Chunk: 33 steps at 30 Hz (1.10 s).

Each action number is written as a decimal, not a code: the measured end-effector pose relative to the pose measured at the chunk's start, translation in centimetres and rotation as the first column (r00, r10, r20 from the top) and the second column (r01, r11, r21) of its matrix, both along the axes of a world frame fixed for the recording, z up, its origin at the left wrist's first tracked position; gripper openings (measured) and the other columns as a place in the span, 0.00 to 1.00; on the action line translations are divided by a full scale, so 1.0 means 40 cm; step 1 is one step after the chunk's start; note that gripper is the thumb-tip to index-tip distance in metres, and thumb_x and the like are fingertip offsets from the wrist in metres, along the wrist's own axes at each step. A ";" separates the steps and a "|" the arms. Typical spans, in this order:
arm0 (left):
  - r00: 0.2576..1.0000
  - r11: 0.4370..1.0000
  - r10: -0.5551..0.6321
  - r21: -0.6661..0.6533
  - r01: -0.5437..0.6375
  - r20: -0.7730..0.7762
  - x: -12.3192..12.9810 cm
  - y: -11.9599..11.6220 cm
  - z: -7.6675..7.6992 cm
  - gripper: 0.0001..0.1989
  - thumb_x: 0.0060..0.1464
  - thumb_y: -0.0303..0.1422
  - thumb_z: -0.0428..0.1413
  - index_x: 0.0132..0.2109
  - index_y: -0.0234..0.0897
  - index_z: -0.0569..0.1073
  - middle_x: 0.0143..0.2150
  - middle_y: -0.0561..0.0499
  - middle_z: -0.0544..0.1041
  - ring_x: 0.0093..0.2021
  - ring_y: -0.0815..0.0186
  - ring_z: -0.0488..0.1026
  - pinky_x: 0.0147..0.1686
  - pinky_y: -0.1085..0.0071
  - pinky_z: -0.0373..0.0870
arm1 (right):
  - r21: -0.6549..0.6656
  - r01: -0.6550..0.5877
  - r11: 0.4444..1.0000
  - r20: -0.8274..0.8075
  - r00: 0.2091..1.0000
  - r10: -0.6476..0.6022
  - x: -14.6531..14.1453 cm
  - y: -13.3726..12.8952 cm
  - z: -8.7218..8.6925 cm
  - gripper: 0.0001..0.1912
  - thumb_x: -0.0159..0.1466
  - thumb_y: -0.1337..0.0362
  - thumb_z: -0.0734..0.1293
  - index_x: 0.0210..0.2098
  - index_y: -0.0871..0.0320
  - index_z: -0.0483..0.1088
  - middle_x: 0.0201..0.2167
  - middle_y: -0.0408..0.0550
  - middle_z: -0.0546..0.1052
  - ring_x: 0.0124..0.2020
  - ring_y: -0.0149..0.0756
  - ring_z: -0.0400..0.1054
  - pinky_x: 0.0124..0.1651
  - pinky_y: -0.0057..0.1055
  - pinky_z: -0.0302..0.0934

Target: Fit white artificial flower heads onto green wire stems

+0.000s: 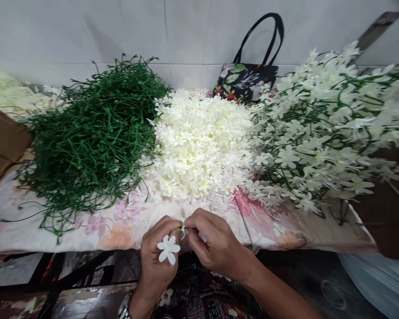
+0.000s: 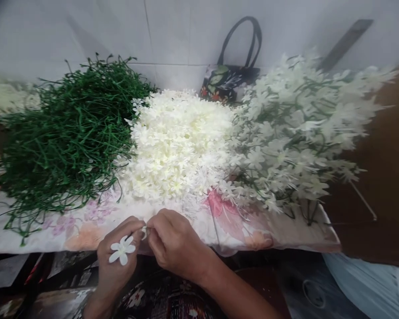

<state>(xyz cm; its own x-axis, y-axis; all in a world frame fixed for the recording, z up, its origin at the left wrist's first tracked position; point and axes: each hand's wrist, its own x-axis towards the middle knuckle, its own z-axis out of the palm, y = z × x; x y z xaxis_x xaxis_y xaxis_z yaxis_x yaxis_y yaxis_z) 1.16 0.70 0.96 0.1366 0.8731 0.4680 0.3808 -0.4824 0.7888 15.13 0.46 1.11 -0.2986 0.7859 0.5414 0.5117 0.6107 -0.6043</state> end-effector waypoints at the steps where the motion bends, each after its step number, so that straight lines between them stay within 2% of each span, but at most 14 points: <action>1: 1.000 1.000 -0.005 0.002 0.005 -0.001 0.000 0.001 -0.001 0.09 0.52 0.22 0.49 0.26 0.36 0.68 0.20 0.56 0.65 0.20 0.72 0.62 0.19 0.77 0.58 | 0.009 -0.001 1.000 0.015 1.000 0.001 0.000 0.001 0.002 0.10 0.64 0.73 0.54 0.30 0.61 0.64 0.23 0.46 0.66 0.25 0.30 0.59 0.27 0.27 0.57; 7: 1.000 1.000 -0.007 -0.015 0.007 -0.009 -0.001 0.004 -0.005 0.09 0.51 0.22 0.50 0.25 0.37 0.66 0.20 0.56 0.64 0.20 0.72 0.62 0.18 0.77 0.57 | 0.075 0.013 0.997 0.122 0.992 -0.022 -0.004 0.003 0.004 0.14 0.65 0.72 0.52 0.28 0.63 0.65 0.22 0.48 0.67 0.26 0.32 0.59 0.28 0.29 0.58; 10: 1.000 0.999 -0.001 -0.048 0.001 -0.001 -0.005 0.004 -0.008 0.09 0.52 0.23 0.51 0.26 0.37 0.67 0.20 0.57 0.64 0.20 0.72 0.62 0.19 0.77 0.58 | 0.086 0.039 0.996 0.105 0.993 -0.048 -0.003 0.001 0.004 0.15 0.66 0.72 0.52 0.29 0.63 0.65 0.23 0.49 0.68 0.27 0.33 0.60 0.29 0.29 0.59; 15: 0.992 0.974 0.007 -0.226 0.022 0.127 -0.014 -0.008 -0.020 0.10 0.55 0.29 0.52 0.26 0.36 0.70 0.21 0.56 0.64 0.21 0.71 0.61 0.20 0.75 0.56 | -0.041 -0.024 0.999 -0.052 0.998 0.022 0.037 -0.022 0.025 0.06 0.65 0.70 0.57 0.37 0.61 0.66 0.27 0.47 0.70 0.30 0.32 0.63 0.32 0.28 0.61; 18: 0.977 0.963 0.005 -0.264 0.052 0.212 -0.013 -0.015 -0.022 0.09 0.55 0.31 0.53 0.27 0.35 0.71 0.23 0.54 0.65 0.24 0.69 0.62 0.23 0.74 0.56 | -0.111 -0.037 0.993 -0.107 0.994 0.025 0.066 -0.036 0.039 0.07 0.63 0.70 0.61 0.41 0.61 0.65 0.30 0.47 0.70 0.32 0.31 0.64 0.33 0.27 0.62; 21: 0.975 0.970 -0.018 -0.231 0.070 0.222 -0.007 -0.019 -0.010 0.08 0.55 0.30 0.53 0.28 0.36 0.71 0.22 0.55 0.65 0.24 0.70 0.61 0.23 0.74 0.55 | -0.068 -0.040 0.997 -0.122 0.992 0.032 0.071 -0.042 0.048 0.08 0.62 0.72 0.62 0.42 0.61 0.65 0.31 0.47 0.70 0.33 0.31 0.64 0.35 0.27 0.62; 24: 0.987 0.982 -0.038 -0.175 0.065 0.156 0.000 -0.022 0.014 0.08 0.55 0.27 0.53 0.28 0.36 0.70 0.22 0.56 0.64 0.23 0.72 0.61 0.23 0.76 0.55 | -0.003 -0.046 0.999 -0.104 0.994 0.046 0.058 -0.040 0.053 0.07 0.62 0.73 0.61 0.41 0.61 0.65 0.30 0.47 0.69 0.32 0.32 0.63 0.34 0.28 0.62; 27: 0.994 0.992 -0.035 -0.113 0.046 0.101 0.006 -0.025 0.031 0.07 0.54 0.24 0.53 0.28 0.37 0.70 0.22 0.57 0.63 0.22 0.73 0.61 0.22 0.77 0.55 | 0.004 -0.044 0.999 -0.076 0.996 0.044 0.048 -0.037 0.054 0.05 0.63 0.73 0.60 0.38 0.62 0.65 0.28 0.48 0.69 0.31 0.32 0.63 0.32 0.29 0.61; 33: 0.998 0.997 -0.052 -0.046 0.054 0.046 0.020 -0.023 0.029 0.07 0.54 0.23 0.51 0.29 0.37 0.69 0.21 0.58 0.62 0.22 0.74 0.60 0.22 0.78 0.55 | 0.012 -0.031 0.999 -0.069 0.997 0.031 0.039 -0.028 0.038 0.06 0.63 0.75 0.59 0.34 0.62 0.65 0.25 0.47 0.67 0.29 0.31 0.61 0.30 0.28 0.59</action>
<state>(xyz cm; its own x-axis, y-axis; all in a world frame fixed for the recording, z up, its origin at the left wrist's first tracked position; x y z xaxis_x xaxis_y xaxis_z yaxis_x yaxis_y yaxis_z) 1.96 -0.24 2.13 0.1629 0.8866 0.4328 0.3194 -0.4625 0.8271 16.70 -0.65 2.62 -0.2841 0.7709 0.5702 0.4495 0.6323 -0.6310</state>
